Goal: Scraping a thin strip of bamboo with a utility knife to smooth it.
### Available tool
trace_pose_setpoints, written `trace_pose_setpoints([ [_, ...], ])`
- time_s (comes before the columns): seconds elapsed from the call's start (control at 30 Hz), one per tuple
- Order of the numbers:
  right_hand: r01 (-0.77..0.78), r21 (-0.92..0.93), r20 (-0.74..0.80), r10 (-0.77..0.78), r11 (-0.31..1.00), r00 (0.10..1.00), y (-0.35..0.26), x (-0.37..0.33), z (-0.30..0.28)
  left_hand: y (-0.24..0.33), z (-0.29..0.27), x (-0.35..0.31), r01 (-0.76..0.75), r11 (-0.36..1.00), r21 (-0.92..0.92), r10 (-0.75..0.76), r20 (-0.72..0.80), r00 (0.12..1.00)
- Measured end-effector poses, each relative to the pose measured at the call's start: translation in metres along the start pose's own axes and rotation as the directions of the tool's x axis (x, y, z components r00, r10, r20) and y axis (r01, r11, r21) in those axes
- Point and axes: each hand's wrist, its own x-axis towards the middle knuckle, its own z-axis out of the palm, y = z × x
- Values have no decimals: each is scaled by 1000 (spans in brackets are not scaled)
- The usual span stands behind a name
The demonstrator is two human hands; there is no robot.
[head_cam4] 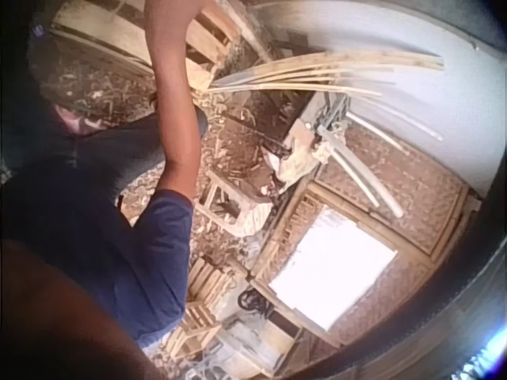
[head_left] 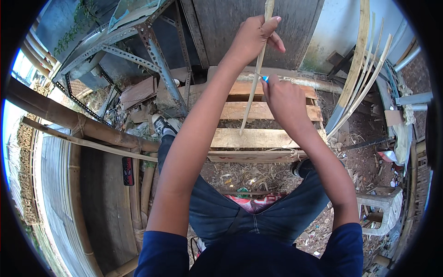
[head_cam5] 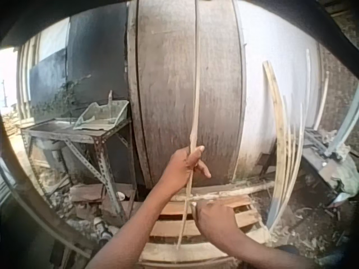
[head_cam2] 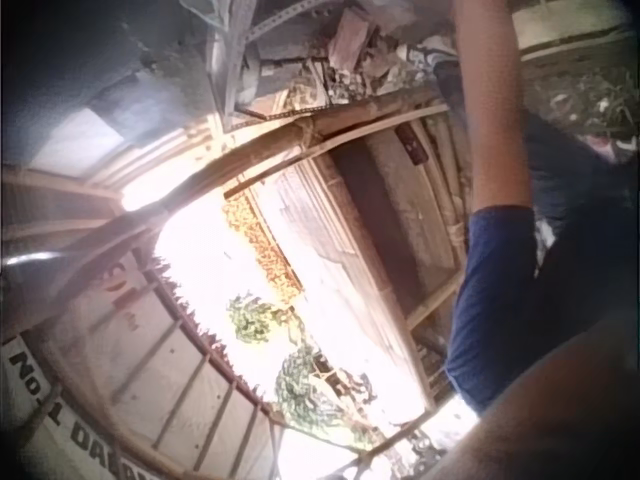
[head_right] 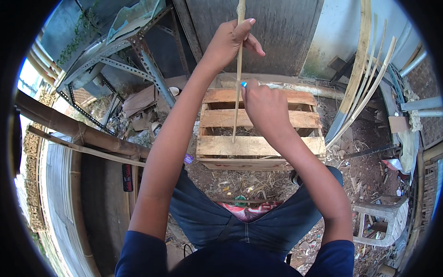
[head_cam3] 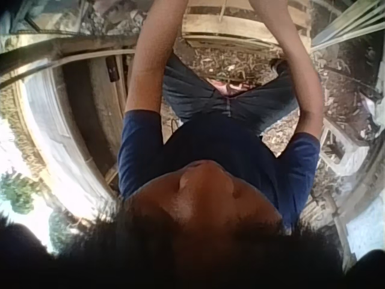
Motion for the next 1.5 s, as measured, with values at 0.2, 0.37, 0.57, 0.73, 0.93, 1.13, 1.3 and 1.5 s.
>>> trace_pose_setpoints([
  [0.2, 9, 15, -58, -8, 1000, 998, 17, 3, 4, 7, 15, 1, 104, 970, 222, -58, -205, 977],
  [0.37, 19, 4, 89, -19, 1000, 996, 24, 2, -1, 5, 26, 4, 122, 963, 241, -67, -223, 972],
  [0.57, -65, 180, -7, 68, 981, 998, 25, 0, 2, 10, 28, 0, 80, 947, 312, -24, -180, 983],
  [0.73, 15, 183, 126, -38, 983, 991, 25, -40, 60, 8, 34, 5, 82, 973, 218, -54, -133, 990],
  [0.93, -24, 178, 70, 12, 984, 997, 17, -7, 5, 5, 16, -2, -52, 997, -65, 56, 51, 997],
  [1.13, -9, 249, 85, -12, 969, 996, 5, -33, 68, -6, -15, -5, -111, 987, -117, 135, 224, 965],
  [1.3, 84, 182, 261, -130, 980, 957, 10, -90, 150, -11, -25, -7, -71, 959, -275, 145, 260, 955],
  [1.5, 71, 213, 124, -99, 974, 987, -7, -37, 83, -11, -52, -24, -59, 949, -311, 124, 194, 973],
])
